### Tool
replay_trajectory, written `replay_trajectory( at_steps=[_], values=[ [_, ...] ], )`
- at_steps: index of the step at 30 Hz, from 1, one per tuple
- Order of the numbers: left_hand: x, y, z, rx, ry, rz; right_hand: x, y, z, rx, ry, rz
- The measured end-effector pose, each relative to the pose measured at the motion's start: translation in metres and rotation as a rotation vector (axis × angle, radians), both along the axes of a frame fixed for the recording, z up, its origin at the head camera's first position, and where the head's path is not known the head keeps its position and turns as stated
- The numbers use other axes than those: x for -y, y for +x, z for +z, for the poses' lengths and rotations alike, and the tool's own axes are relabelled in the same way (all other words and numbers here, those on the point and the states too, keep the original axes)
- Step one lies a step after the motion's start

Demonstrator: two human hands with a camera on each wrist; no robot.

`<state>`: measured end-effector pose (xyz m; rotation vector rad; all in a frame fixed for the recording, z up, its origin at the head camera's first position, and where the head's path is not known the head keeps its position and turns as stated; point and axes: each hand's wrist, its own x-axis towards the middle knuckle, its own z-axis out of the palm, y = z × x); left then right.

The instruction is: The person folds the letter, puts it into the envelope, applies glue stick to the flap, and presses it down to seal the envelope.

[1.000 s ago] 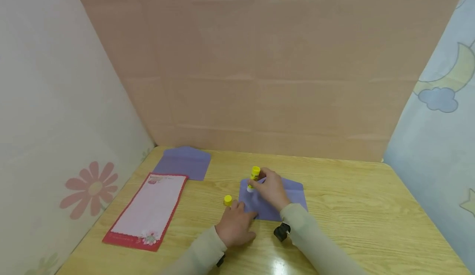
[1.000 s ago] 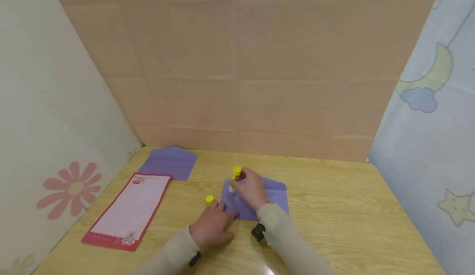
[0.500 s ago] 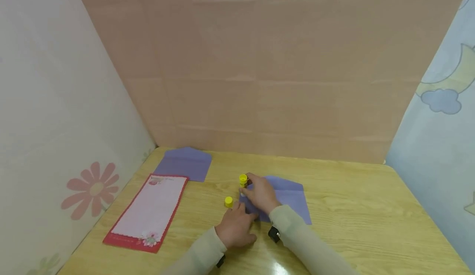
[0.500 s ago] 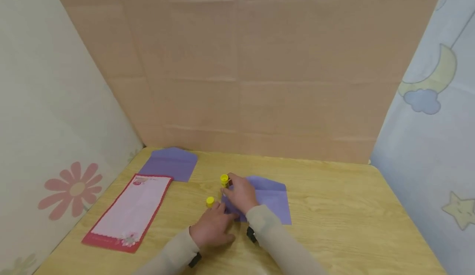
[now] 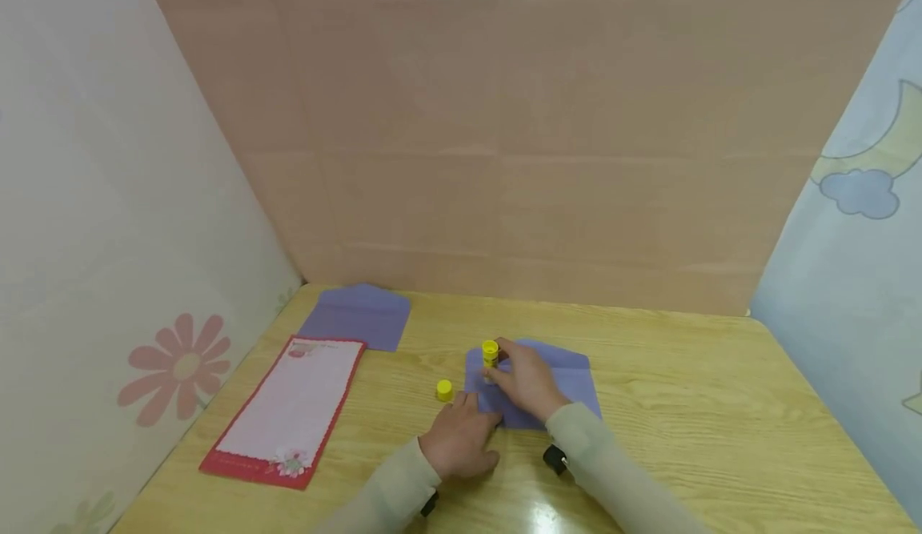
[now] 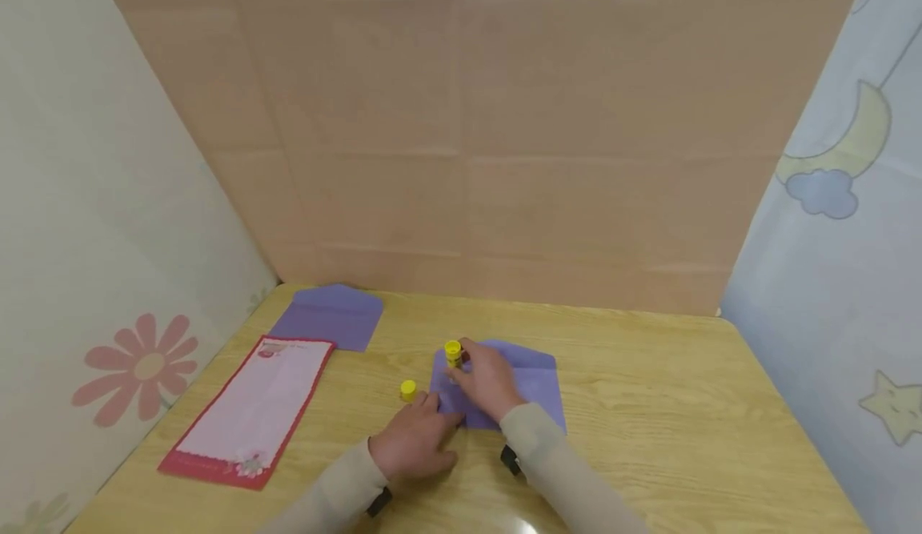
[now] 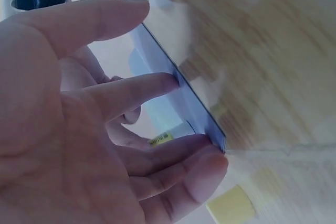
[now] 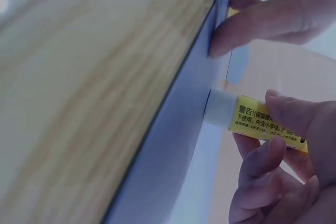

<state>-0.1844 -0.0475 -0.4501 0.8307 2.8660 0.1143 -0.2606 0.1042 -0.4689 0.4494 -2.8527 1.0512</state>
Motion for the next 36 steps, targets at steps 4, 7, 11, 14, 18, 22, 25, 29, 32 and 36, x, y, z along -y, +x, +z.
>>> replay_trajectory(
  at_steps=[4, 7, 11, 14, 18, 22, 25, 29, 32, 36],
  values=[
    [0.0, -0.001, 0.0, 0.016, -0.004, -0.003, -0.01, 0.002, 0.0, 0.005, 0.0, -0.024],
    [0.0, -0.001, -0.001, 0.002, -0.005, -0.008, -0.018, 0.004, 0.0, -0.003, 0.005, -0.043],
    [0.0, 0.0, -0.001, -0.009, 0.001, -0.002, -0.029, 0.006, 0.0, -0.017, 0.011, -0.069],
    [0.0, -0.001, -0.001, 0.003, 0.003, 0.01, -0.038, 0.007, 0.0, -0.009, 0.001, -0.084],
    [0.0, -0.001, 0.0, 0.026, 0.005, 0.027, -0.049, 0.009, 0.001, 0.005, 0.009, -0.101],
    [0.0, -0.001, 0.001, 0.044, 0.018, 0.036, -0.061, 0.011, 0.002, -0.006, 0.036, -0.117],
    [0.0, 0.0, 0.002, 0.051, 0.019, 0.041, -0.069, 0.012, 0.003, -0.024, 0.036, -0.128],
    [0.0, 0.0, 0.004, 0.05, 0.022, 0.043, -0.078, 0.013, 0.004, -0.039, 0.049, -0.146],
    [0.0, 0.001, 0.005, 0.055, 0.026, 0.044, -0.084, 0.015, 0.004, -0.032, 0.065, -0.152],
    [0.0, 0.001, 0.004, 0.059, 0.022, 0.045, -0.091, 0.018, 0.006, -0.021, 0.074, -0.158]
  ],
)
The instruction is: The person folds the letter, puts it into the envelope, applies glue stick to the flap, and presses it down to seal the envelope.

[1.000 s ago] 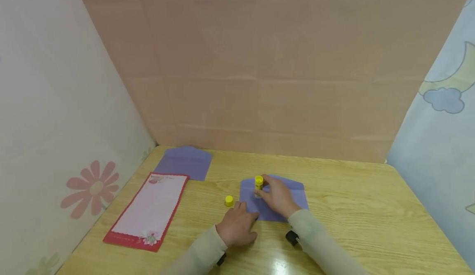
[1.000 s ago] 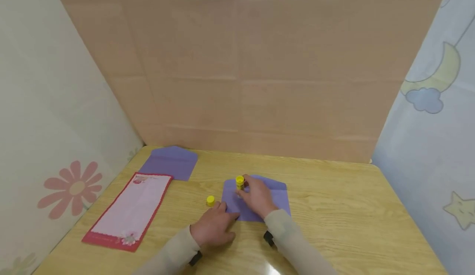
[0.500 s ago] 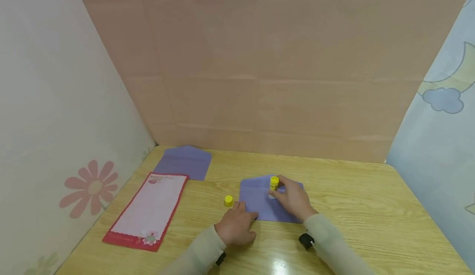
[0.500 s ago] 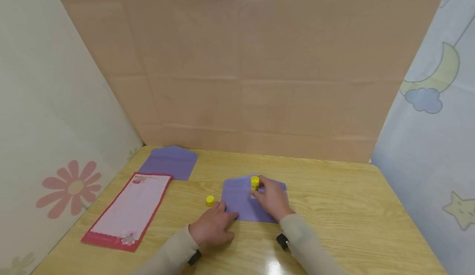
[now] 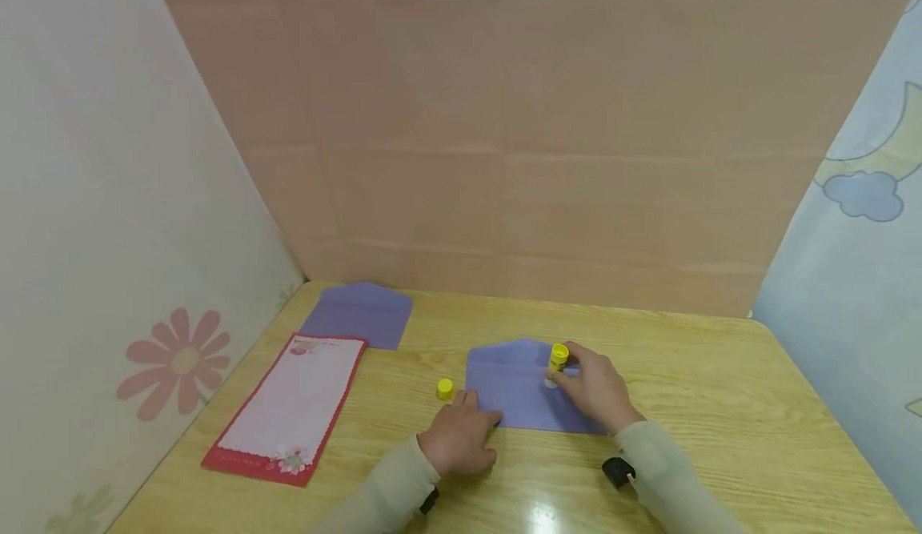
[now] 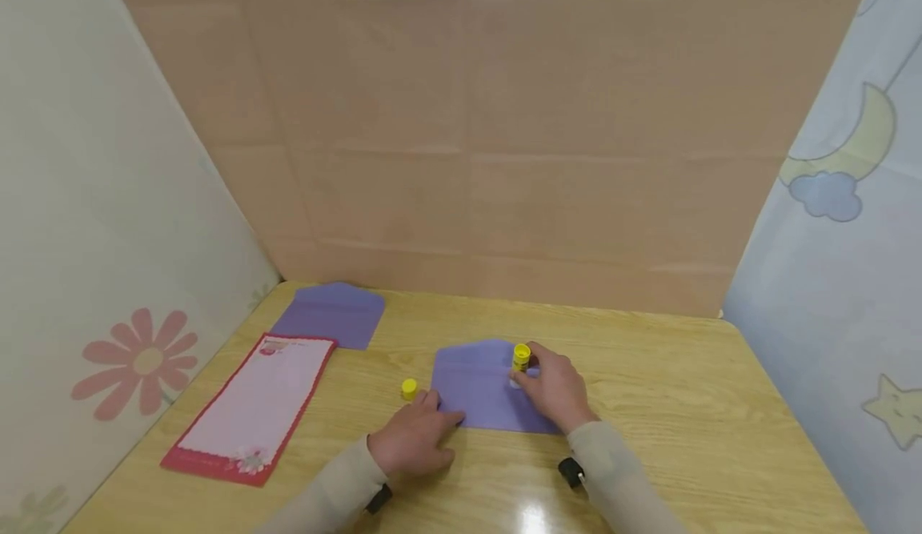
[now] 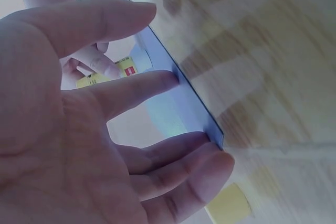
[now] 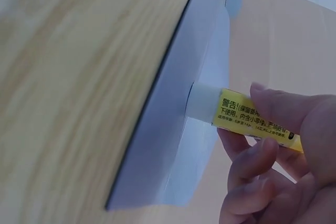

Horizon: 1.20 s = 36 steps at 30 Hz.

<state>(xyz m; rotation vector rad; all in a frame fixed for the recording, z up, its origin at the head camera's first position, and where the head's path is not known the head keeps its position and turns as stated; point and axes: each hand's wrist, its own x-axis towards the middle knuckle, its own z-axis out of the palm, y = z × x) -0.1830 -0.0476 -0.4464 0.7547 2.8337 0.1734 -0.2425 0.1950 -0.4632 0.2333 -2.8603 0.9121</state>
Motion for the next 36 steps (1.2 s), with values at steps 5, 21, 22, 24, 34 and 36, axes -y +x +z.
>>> replay_trajectory(
  at_steps=[5, 21, 22, 24, 34, 36],
  values=[
    [0.0, 0.001, 0.0, -0.01, -0.001, -0.004, -0.003, 0.003, 0.003, -0.012, 0.003, -0.003],
    [0.001, 0.0, 0.006, 0.02, -0.007, -0.037, 0.028, -0.002, -0.005, -0.01, -0.105, 0.045],
    [0.001, -0.001, 0.005, 0.019, -0.008, -0.04, 0.03, -0.002, -0.005, -0.014, -0.101, 0.051],
    [0.001, -0.001, 0.005, 0.015, -0.01, -0.043, 0.032, -0.001, -0.004, -0.015, -0.077, 0.056],
    [0.002, 0.0, 0.003, 0.004, 0.005, -0.044, 0.008, 0.003, 0.003, 0.006, 0.015, -0.013],
    [0.002, 0.0, 0.003, 0.003, 0.009, -0.044, 0.001, 0.003, 0.004, 0.02, 0.021, -0.027]
  ],
)
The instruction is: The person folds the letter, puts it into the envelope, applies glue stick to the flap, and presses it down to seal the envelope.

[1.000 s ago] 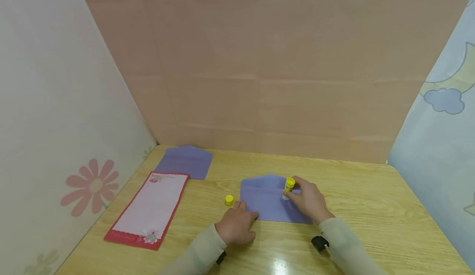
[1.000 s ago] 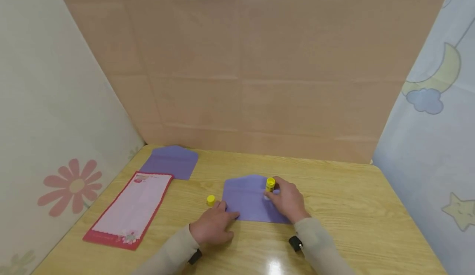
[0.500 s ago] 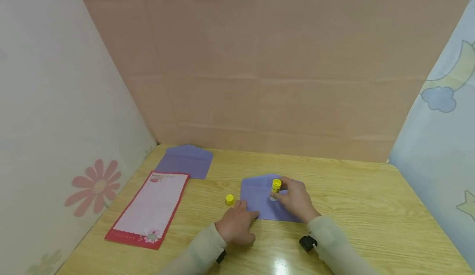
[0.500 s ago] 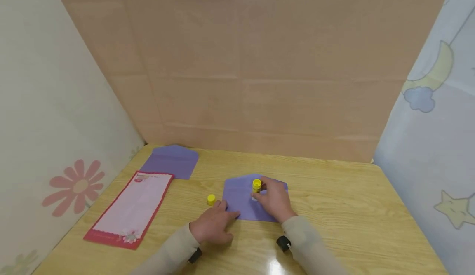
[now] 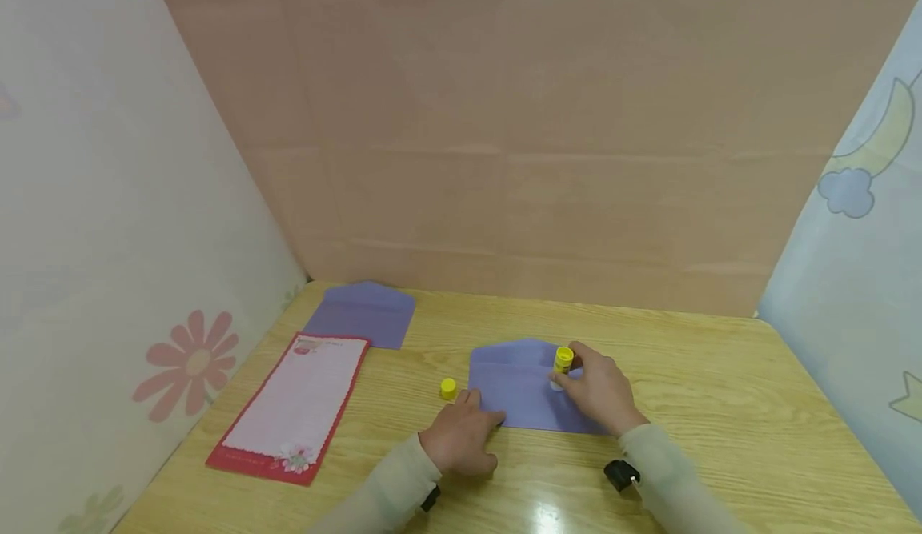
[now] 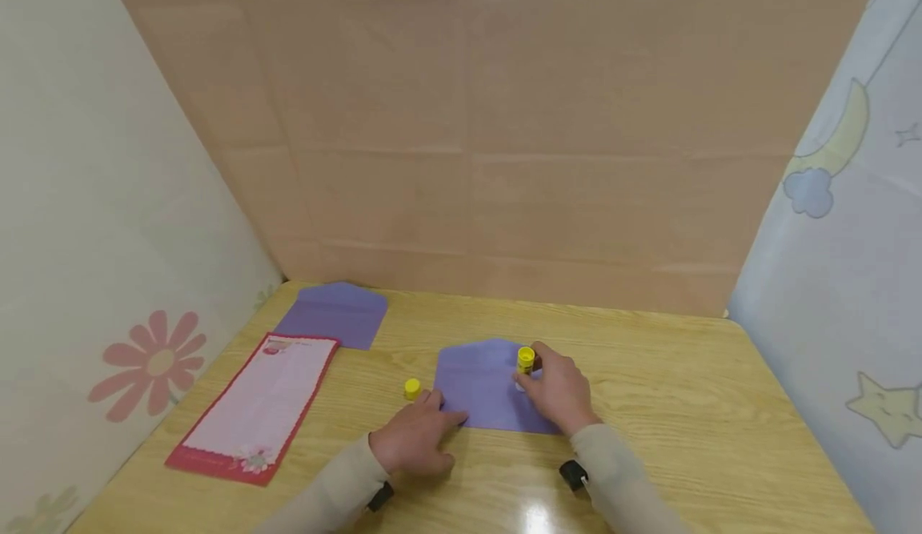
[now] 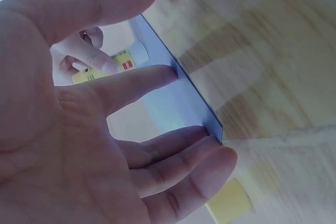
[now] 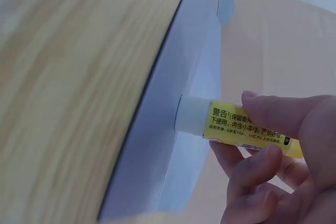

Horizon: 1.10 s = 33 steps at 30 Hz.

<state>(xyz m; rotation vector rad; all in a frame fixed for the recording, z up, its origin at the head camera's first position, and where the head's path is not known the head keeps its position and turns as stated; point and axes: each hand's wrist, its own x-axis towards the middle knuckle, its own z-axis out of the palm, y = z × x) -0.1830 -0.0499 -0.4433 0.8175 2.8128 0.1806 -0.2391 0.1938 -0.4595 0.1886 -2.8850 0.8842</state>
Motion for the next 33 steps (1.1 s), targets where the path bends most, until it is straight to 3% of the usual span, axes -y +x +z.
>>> replay_trajectory(
  at_steps=[8, 17, 25, 33],
  values=[
    [0.0, 0.0, 0.003, 0.027, 0.006, 0.013, -0.022, 0.004, 0.008, 0.026, 0.026, -0.034],
    [0.002, -0.003, 0.0, 0.017, 0.029, 0.013, -0.039, 0.004, 0.005, 0.061, 0.027, -0.063],
    [0.004, -0.003, -0.003, 0.022, 0.077, 0.028, -0.04, 0.005, 0.002, 0.047, -0.051, -0.101],
    [0.003, 0.0, -0.003, 0.012, 0.117, 0.051, -0.033, 0.005, 0.008, -0.014, -0.135, -0.156]
  ],
)
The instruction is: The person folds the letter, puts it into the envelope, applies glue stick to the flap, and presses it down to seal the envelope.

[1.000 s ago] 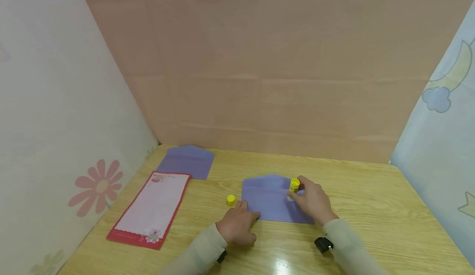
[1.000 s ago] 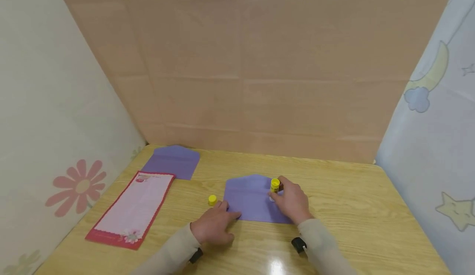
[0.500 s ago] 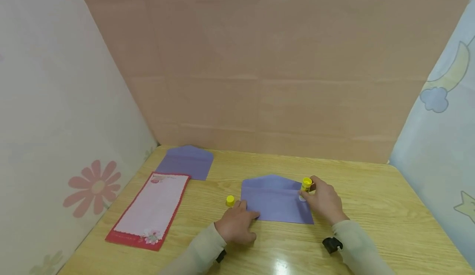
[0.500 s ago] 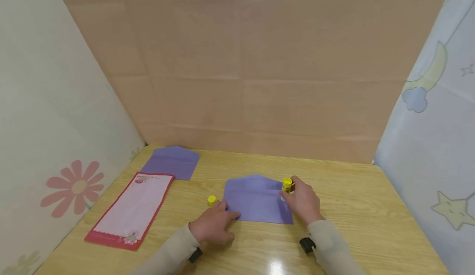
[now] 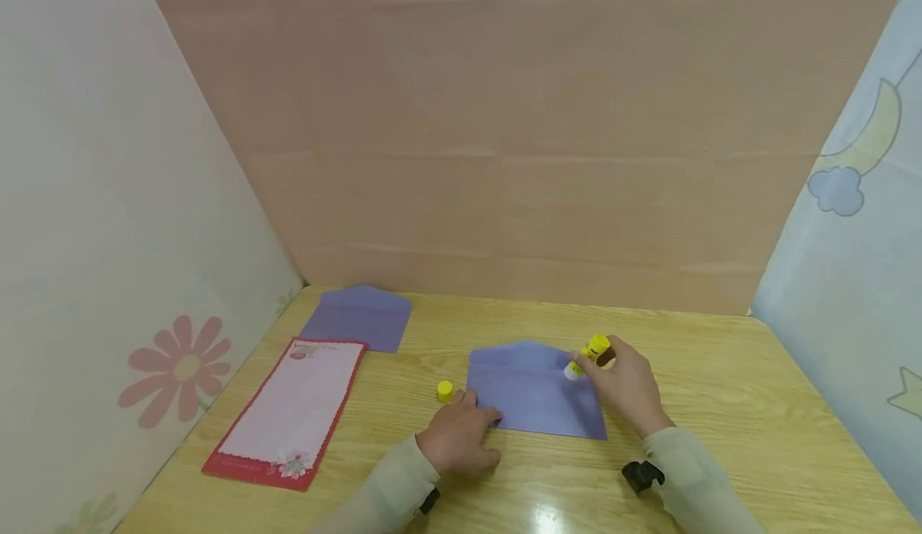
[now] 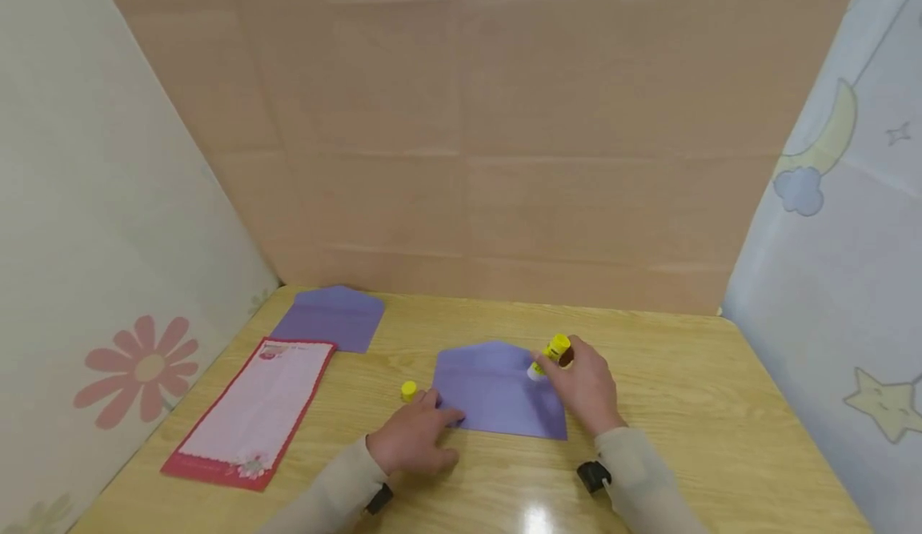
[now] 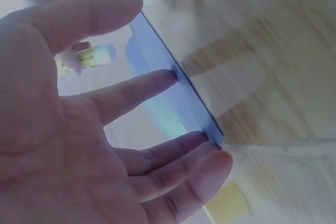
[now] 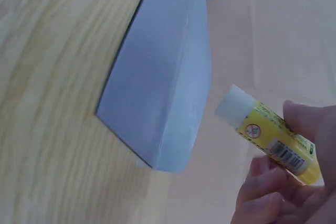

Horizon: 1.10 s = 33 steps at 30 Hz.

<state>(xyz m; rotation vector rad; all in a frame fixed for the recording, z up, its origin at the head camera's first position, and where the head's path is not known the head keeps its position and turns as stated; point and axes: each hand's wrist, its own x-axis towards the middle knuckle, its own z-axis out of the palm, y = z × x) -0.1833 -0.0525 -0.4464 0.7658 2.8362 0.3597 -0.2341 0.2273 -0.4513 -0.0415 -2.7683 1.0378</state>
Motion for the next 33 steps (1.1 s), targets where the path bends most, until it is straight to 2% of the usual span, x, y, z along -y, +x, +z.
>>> replay_trajectory(
  at_steps=[3, 9, 11, 13, 16, 18, 22, 27, 33],
  values=[
    [0.0, 0.0, -0.002, 0.007, 0.049, 0.027, 0.002, 0.001, 0.002, 0.017, -0.052, -0.008],
    [0.007, -0.005, -0.005, 0.025, 0.199, 0.075, 0.004, 0.005, 0.005, 0.102, -0.232, -0.002],
    [0.011, -0.008, -0.005, -0.017, 0.243, 0.086, 0.004, 0.005, 0.005, 0.1, -0.268, 0.003],
    [0.016, -0.011, -0.005, -0.088, 0.282, 0.111, 0.004, 0.006, 0.004, 0.096, -0.293, 0.018],
    [0.026, -0.017, -0.004, -0.19, 0.299, 0.182, 0.003, 0.007, 0.003, 0.101, -0.336, 0.057],
    [0.034, -0.022, -0.003, -0.218, 0.283, 0.244, 0.002, 0.007, 0.002, 0.108, -0.363, 0.08],
    [0.048, -0.03, -0.005, -0.143, 0.26, 0.326, 0.003, 0.006, 0.002, 0.11, -0.389, 0.108],
    [0.058, -0.039, -0.011, -0.031, 0.302, 0.313, 0.009, 0.007, 0.002, 0.116, -0.372, 0.124],
    [0.06, -0.046, -0.019, -0.007, 0.347, 0.309, 0.022, 0.009, 0.004, 0.115, -0.369, 0.137]
  ],
)
